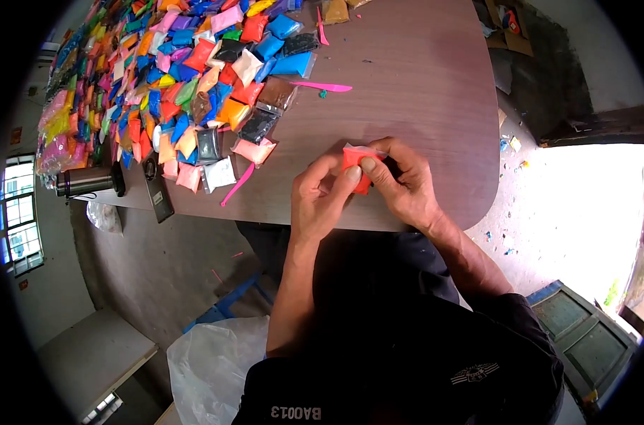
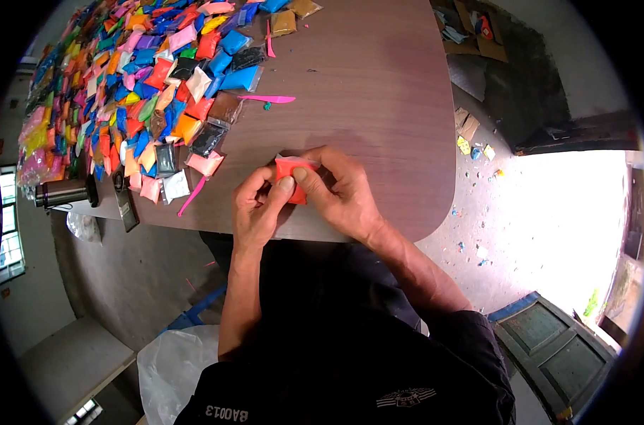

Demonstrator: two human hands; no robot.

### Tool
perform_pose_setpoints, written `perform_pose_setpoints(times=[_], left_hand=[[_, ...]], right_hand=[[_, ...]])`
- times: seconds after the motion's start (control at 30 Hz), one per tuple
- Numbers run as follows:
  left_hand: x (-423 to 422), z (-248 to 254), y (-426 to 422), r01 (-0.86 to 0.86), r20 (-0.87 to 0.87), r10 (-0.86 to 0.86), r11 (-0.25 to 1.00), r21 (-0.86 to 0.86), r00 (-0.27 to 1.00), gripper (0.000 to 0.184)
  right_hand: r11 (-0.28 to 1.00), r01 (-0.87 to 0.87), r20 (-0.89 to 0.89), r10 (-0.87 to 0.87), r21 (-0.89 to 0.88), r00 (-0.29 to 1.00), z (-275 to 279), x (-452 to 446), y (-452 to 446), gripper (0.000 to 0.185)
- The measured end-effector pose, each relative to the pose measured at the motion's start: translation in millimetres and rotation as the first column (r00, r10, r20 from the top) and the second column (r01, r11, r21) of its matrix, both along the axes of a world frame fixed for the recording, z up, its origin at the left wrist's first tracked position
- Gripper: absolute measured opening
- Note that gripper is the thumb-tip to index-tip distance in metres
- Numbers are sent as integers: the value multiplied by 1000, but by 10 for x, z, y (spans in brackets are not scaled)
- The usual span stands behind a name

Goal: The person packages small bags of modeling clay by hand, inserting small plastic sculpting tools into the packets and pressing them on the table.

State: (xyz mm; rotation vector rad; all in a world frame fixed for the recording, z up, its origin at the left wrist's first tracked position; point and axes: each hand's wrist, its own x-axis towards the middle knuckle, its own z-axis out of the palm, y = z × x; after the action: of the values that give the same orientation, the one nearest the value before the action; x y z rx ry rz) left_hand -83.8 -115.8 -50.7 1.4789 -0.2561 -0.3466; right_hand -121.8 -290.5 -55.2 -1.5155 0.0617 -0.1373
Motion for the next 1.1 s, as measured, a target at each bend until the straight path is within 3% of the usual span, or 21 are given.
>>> perform_pose_setpoints(times=[0.13, 0.27, 0.33, 0.5, 0.7, 1.0, 1.1], left_hand=[[18, -141, 45, -28, 122, 22, 998, 50, 992, 15], [-3, -87, 11, -21, 69, 19, 999, 29, 997, 14], [-21, -51, -97, -113, 92, 117, 992, -55, 989, 14], [-36, 0, -29, -111, 10, 111, 994, -3, 994, 15], [-42, -80, -18, -158, 42, 159, 987, -43, 986, 14], [-36, -152, -29, -214, 24, 218, 970, -111, 976, 17], [-46, -133, -38, -230, 47, 237, 966, -118, 970, 16]], right_hand=[[999, -5, -23, 4, -42, 1000, 31, -11, 12, 20], [998, -4, -40, 1, -68, 999, 54, -3, -3, 20], [999, -8, -37, 6, -52, 999, 15, -9, -7, 20], [996, 1, 53, 4, -94, 999, -32, 0, 27, 20], [995, -22, -65, 15, -100, 998, 23, -17, 16, 17], [981, 6, 91, 12, -194, 996, -47, -4, 27, 17], [992, -6, -1, 6, -130, 1000, -24, -13, 34, 16]])
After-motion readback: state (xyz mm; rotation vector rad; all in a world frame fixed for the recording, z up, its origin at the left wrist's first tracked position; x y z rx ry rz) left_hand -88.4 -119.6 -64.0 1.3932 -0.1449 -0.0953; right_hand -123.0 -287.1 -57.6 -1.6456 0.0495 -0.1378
